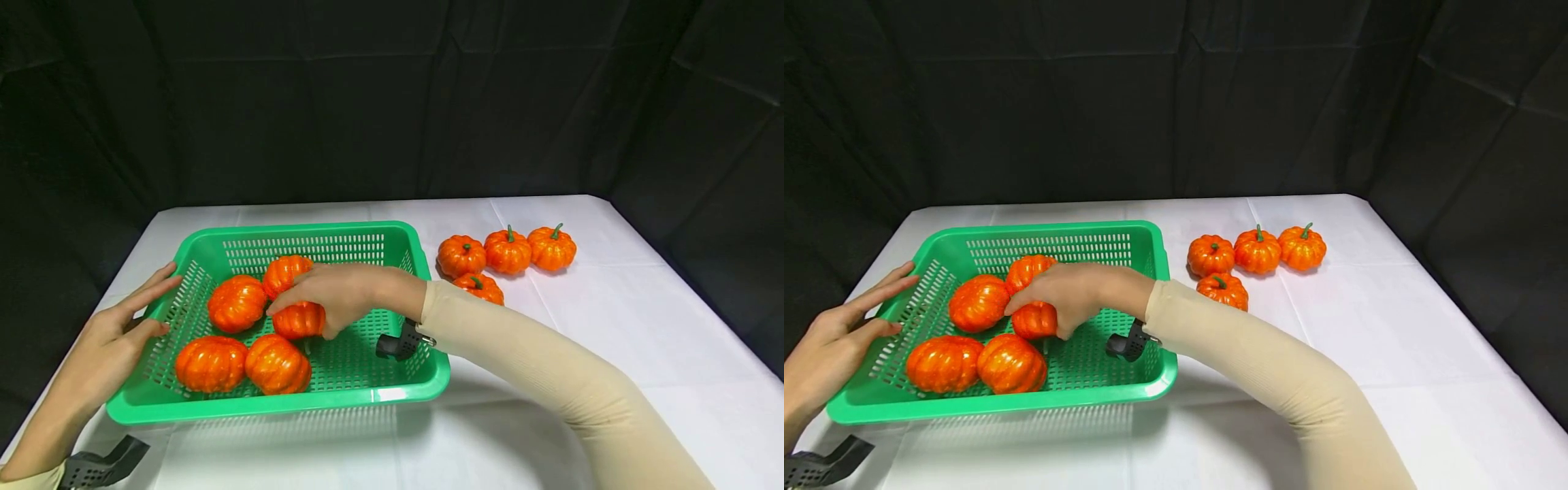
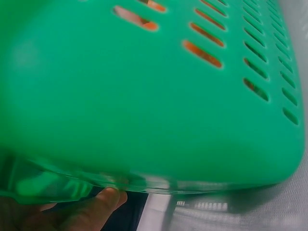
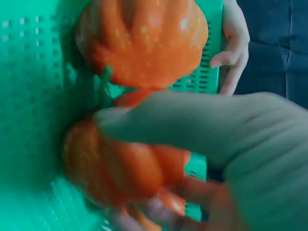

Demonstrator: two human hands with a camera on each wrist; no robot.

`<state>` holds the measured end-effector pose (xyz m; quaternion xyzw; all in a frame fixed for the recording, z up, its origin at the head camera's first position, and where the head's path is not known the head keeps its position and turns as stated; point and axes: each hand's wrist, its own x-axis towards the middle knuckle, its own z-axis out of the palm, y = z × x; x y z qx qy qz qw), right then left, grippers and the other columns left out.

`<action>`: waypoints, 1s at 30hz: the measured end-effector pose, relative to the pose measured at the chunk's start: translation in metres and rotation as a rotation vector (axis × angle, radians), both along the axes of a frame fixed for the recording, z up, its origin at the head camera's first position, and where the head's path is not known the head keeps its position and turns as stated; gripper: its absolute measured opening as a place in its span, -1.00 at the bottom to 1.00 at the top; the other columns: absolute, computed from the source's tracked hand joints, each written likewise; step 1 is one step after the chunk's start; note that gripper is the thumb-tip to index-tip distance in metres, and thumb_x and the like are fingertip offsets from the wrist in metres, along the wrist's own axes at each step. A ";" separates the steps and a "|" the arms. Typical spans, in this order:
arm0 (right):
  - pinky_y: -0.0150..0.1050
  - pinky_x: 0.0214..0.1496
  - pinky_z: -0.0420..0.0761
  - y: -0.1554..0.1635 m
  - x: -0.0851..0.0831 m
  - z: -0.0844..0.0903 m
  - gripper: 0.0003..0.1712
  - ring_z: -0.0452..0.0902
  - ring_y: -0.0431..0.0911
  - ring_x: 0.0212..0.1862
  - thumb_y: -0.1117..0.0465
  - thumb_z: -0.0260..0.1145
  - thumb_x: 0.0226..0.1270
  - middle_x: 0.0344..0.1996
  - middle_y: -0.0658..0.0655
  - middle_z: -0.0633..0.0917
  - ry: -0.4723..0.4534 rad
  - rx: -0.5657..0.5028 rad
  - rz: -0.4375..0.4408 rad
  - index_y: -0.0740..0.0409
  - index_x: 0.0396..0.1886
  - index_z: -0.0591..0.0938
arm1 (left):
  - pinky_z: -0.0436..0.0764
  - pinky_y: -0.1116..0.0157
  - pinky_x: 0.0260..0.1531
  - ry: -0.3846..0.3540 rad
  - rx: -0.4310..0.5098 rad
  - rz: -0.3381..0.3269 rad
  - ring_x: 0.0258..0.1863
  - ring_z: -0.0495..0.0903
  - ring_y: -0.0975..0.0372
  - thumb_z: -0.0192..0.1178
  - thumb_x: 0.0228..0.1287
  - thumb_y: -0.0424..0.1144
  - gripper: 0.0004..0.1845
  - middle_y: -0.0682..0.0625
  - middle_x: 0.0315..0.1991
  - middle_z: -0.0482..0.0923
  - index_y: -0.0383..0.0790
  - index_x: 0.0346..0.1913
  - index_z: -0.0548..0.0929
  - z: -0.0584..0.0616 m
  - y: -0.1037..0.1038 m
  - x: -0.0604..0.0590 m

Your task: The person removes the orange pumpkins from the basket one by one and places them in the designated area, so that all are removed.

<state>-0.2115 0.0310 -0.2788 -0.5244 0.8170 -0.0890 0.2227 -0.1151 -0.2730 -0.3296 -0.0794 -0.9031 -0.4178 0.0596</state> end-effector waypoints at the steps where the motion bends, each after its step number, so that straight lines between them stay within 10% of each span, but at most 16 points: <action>1: -0.35 0.09 0.53 0.001 0.001 -0.001 -0.07 0.43 -0.07 0.15 0.40 0.54 0.16 0.33 0.01 0.56 -0.010 0.026 -0.011 0.05 0.55 0.42 | 0.03 -0.48 0.32 0.000 0.003 -0.002 0.55 -0.04 -0.34 -0.03 0.47 -0.52 -0.36 -0.11 0.66 -0.04 -0.34 0.59 0.26 0.000 0.000 0.000; 15: -0.31 0.34 0.43 0.009 0.001 -0.007 0.04 0.37 -0.08 0.33 0.21 0.66 0.13 0.42 0.10 0.46 -0.026 0.070 -0.060 0.11 0.58 0.33 | 0.00 -0.46 0.33 0.003 0.015 -0.010 0.57 -0.07 -0.29 -0.05 0.49 -0.52 -0.38 -0.12 0.66 -0.04 -0.37 0.58 0.26 0.000 0.000 0.000; 23: -0.39 0.12 0.51 0.011 0.000 -0.009 -0.04 0.47 -0.14 0.08 -0.05 0.75 -0.03 0.05 -0.04 0.60 0.004 0.057 -0.113 0.19 0.31 0.48 | -0.01 -0.46 0.34 -0.004 0.017 -0.009 0.56 -0.07 -0.32 -0.04 0.48 -0.53 -0.37 -0.12 0.67 -0.06 -0.35 0.59 0.25 -0.001 0.000 0.001; 30: -0.26 0.23 0.51 0.019 -0.001 -0.009 0.11 0.44 -0.10 0.21 -0.08 0.76 -0.06 0.32 0.04 0.54 -0.053 0.050 -0.109 0.04 0.49 0.42 | 0.00 -0.46 0.34 -0.002 0.008 -0.014 0.56 -0.06 -0.31 -0.03 0.48 -0.51 -0.36 -0.12 0.66 -0.05 -0.33 0.59 0.26 0.000 -0.001 0.000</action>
